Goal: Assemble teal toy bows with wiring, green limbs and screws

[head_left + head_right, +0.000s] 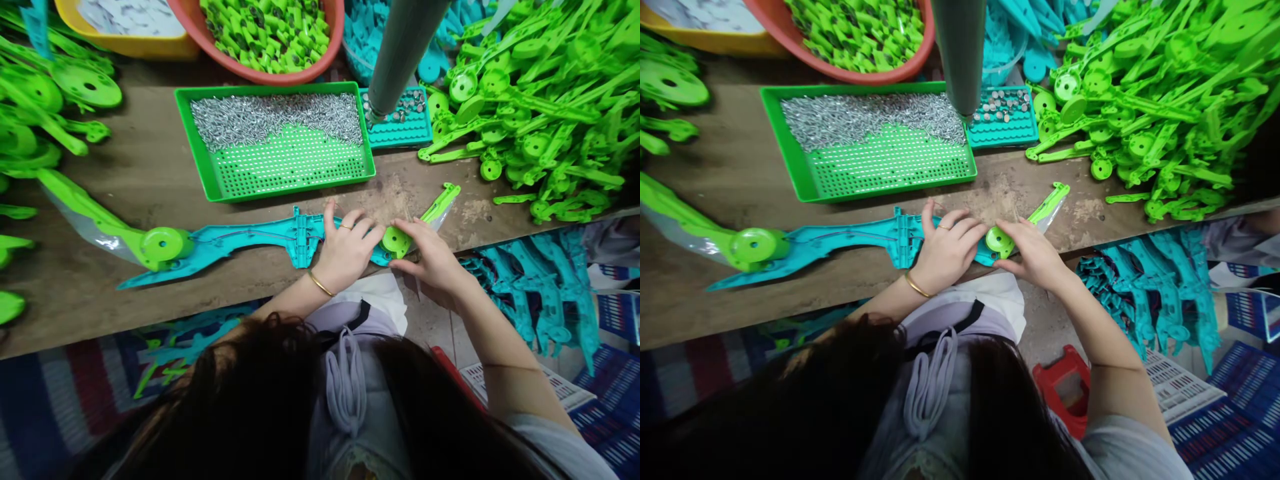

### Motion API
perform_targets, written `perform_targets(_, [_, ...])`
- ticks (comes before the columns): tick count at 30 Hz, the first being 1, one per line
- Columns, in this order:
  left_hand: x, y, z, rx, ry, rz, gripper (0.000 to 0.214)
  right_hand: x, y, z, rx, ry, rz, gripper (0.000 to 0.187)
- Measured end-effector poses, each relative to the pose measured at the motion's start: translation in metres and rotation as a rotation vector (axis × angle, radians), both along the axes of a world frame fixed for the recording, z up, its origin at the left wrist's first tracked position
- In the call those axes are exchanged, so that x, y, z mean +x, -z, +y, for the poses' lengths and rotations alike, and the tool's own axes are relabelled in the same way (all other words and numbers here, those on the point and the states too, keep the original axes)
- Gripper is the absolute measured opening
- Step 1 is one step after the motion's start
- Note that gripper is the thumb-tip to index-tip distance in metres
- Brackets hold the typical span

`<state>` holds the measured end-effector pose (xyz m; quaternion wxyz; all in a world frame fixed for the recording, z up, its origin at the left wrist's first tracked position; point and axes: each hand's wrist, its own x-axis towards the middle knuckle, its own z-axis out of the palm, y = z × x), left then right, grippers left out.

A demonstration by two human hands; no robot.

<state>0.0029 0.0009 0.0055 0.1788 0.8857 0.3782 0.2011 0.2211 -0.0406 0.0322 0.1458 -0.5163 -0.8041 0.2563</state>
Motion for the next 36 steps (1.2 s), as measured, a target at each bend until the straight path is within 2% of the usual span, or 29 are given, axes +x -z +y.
perform_targets(6, [-0.006,0.005,0.004,0.014,0.198,-0.005,0.038,-0.007,0.006,0.001,-0.034,0.017,0.003,0.077])
perform_targets(8, [-0.007,0.003,0.005,0.023,0.218,0.020,0.037,-0.006,0.005,0.003,-0.026,-0.015,0.019,0.073])
perform_targets(10, [-0.007,0.000,0.007,0.041,0.228,0.051,0.036,0.003,0.002,0.009,0.035,0.045,0.031,0.065])
perform_targets(11, [-0.007,-0.002,0.007,0.054,0.237,0.065,0.036,0.011,0.002,0.013,0.088,0.156,0.023,0.057])
perform_targets(14, [-0.007,-0.007,0.009,0.085,0.268,0.088,0.037,0.043,0.004,0.028,0.212,0.686,-0.060,0.039])
perform_targets(15, [-0.008,-0.008,0.010,0.094,0.277,0.091,0.037,0.054,0.007,0.034,0.189,0.828,-0.074,0.036])
perform_targets(17, [-0.009,-0.009,0.012,0.116,0.293,0.097,0.036,0.070,0.015,0.044,0.046,0.969,-0.003,0.033])
perform_targets(20, [-0.010,-0.009,0.014,0.138,0.314,0.107,0.034,0.078,0.025,0.054,-0.138,0.993,0.272,0.036])
perform_targets(22, [-0.010,-0.010,0.015,0.135,0.319,0.108,0.032,0.075,0.028,0.057,-0.175,0.996,0.391,0.041])
perform_targets(24, [-0.009,-0.011,0.016,0.136,0.319,0.099,0.030,0.072,0.030,0.058,-0.178,0.996,0.425,0.044])
perform_targets(31, [-0.011,-0.010,0.015,0.137,0.346,0.112,0.048,0.072,0.030,0.054,-0.099,0.945,0.254,0.047])
perform_targets(34, [-0.012,-0.011,0.012,0.158,0.351,0.160,0.044,0.073,0.029,0.053,0.007,0.848,0.052,0.043])
perform_targets(36, [-0.012,-0.012,0.009,0.182,0.339,0.193,0.038,0.074,0.027,0.053,0.023,0.827,-0.056,0.043])
